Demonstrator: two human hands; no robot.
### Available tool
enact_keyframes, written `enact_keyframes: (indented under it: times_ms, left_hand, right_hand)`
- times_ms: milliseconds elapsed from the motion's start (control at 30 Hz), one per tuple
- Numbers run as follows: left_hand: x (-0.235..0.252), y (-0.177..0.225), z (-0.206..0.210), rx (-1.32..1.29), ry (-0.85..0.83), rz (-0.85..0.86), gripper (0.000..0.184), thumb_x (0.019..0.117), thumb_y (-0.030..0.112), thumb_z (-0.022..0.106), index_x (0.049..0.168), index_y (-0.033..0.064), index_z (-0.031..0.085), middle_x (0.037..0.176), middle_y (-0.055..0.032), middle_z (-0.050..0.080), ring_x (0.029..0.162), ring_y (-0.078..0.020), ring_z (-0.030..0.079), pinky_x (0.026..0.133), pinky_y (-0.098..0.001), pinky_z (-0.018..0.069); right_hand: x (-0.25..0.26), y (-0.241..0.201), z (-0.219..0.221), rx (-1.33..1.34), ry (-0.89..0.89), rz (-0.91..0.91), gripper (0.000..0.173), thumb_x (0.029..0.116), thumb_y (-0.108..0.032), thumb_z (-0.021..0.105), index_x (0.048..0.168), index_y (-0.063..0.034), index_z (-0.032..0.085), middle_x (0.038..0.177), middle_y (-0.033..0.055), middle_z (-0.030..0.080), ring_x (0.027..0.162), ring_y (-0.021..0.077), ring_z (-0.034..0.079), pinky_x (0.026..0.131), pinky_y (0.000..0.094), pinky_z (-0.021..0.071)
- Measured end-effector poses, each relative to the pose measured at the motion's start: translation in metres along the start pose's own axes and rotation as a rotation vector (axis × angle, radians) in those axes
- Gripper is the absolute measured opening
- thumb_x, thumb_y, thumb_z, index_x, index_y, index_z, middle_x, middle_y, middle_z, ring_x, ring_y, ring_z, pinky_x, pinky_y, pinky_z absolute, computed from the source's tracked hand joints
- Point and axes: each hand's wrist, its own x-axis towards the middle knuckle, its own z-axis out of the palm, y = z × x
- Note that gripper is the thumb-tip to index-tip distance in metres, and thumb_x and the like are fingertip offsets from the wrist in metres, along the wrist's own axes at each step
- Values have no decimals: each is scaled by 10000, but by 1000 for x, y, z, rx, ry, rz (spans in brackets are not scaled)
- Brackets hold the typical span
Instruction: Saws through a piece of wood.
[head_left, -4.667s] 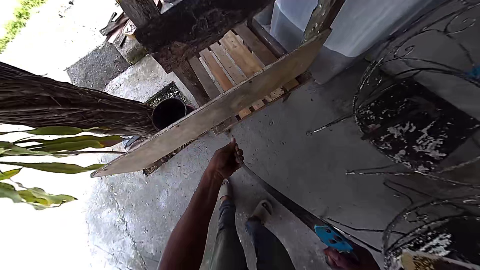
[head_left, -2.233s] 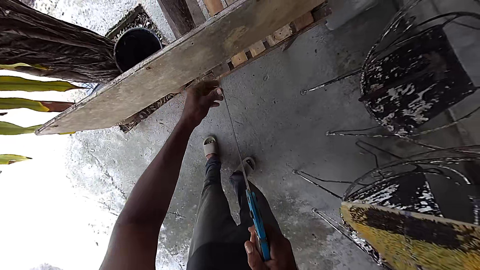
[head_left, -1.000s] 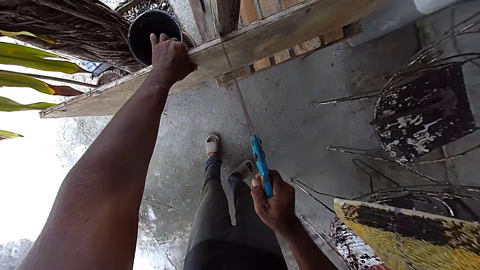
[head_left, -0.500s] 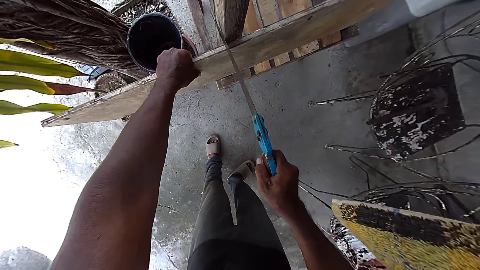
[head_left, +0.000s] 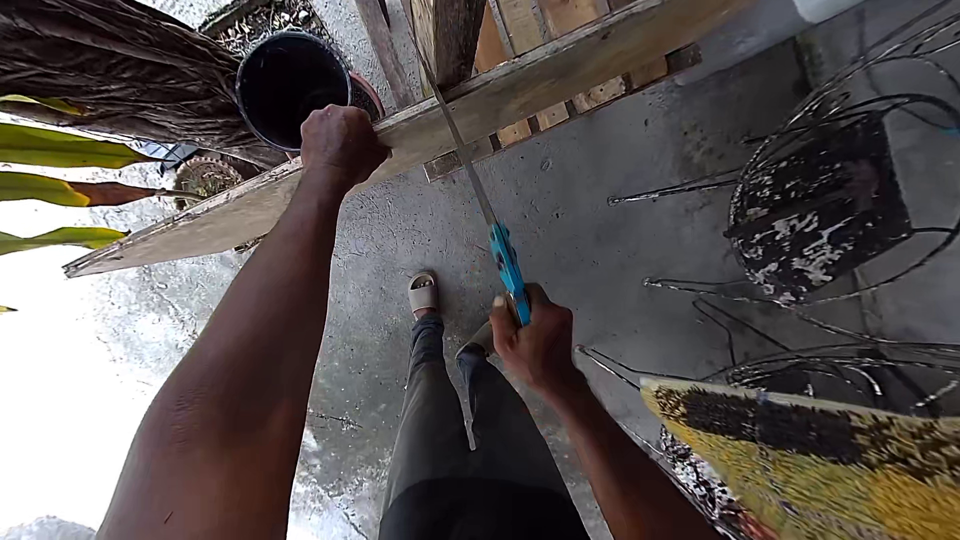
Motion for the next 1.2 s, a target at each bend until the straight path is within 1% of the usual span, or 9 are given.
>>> enact_keyframes:
  times_ms: [133, 333, 433, 533, 733, 900, 967, 1100, 1200]
  left_hand:
    - [2, -3, 0, -1, 24, 22, 464, 904, 422, 738, 884, -34, 652, 965, -295, 685, 992, -514, 666, 793, -714, 488]
    - [-4, 1, 2, -11, -3, 15, 446, 906, 393, 734, 884, -44, 647, 970, -304, 681, 1009, -516, 661, 804, -709, 484]
    - [-1, 0, 1, -17, 4, 2, 450, 906, 400, 738, 911, -43, 659, 995, -306, 685, 1031, -520, 658, 823, -714, 482]
    - [-2, -1, 1, -26, 29, 9, 474, 889, 408, 755, 917, -57, 660, 1009, -324, 677, 1034, -543, 646, 827, -741, 473]
    - [-7, 3, 2, -46, 7, 1, 465, 890, 388, 761, 932, -64, 663, 1033, -330, 674, 1059, -554, 635, 843, -738, 474]
    - [-3, 3, 2, -10, 25, 7, 482, 893, 409, 754, 926, -62, 655, 1025, -323, 675, 1057, -536, 643, 838, -725, 475]
    - [-1, 0, -1, 10, 27, 11, 499, 901, 423, 740, 935, -67, 648, 1045, -330, 669, 1070, -539, 637, 850, -734, 471]
    - [-2, 3, 0, -1, 7, 15, 490, 894, 408, 741, 935, -70, 640, 1065, -340, 663, 1088, -551, 627, 863, -740, 466]
    - [-4, 4, 0, -23, 12, -25, 465, 886, 390, 762, 920, -61, 651, 1049, -329, 670, 1078, -537, 635, 864, -723, 473]
  right_hand:
    - [81, -17, 29, 50, -140, 59, 185, 996, -157, 597, 1034, 20, 635, 686, 119, 620, 578, 247, 635, 522, 422, 510]
    - [-57, 13, -30, -23, 8, 28, 248, 888, -209, 583, 839, 21, 661, 552, 31, 553, 449, 57, 509, 442, 205, 431]
    - [7, 4, 7, 11, -30, 44, 219, 904, -163, 600, 858, 44, 658, 566, 82, 572, 460, 164, 560, 442, 331, 456]
    - [83, -15, 33, 65, -161, 94, 193, 1019, -181, 560, 1038, 5, 609, 654, 101, 560, 515, 219, 564, 465, 388, 455]
    - [-59, 21, -26, -13, 2, 3, 245, 905, -204, 579, 844, 20, 657, 557, 31, 561, 451, 61, 523, 441, 210, 442]
    - [83, -4, 39, 44, -109, 57, 203, 946, -148, 596, 955, 42, 667, 663, 112, 627, 578, 232, 633, 549, 423, 514]
    - [109, -13, 42, 40, -153, 58, 194, 985, -175, 584, 1010, 3, 656, 715, 86, 634, 631, 221, 645, 594, 415, 523]
    - [-34, 24, -16, 37, -41, 7, 218, 925, -192, 585, 892, 13, 652, 562, 20, 545, 450, 61, 506, 432, 233, 429]
    - [-34, 26, -11, 57, -16, -1, 229, 920, -182, 585, 840, 25, 642, 550, 23, 536, 445, 36, 492, 437, 192, 421]
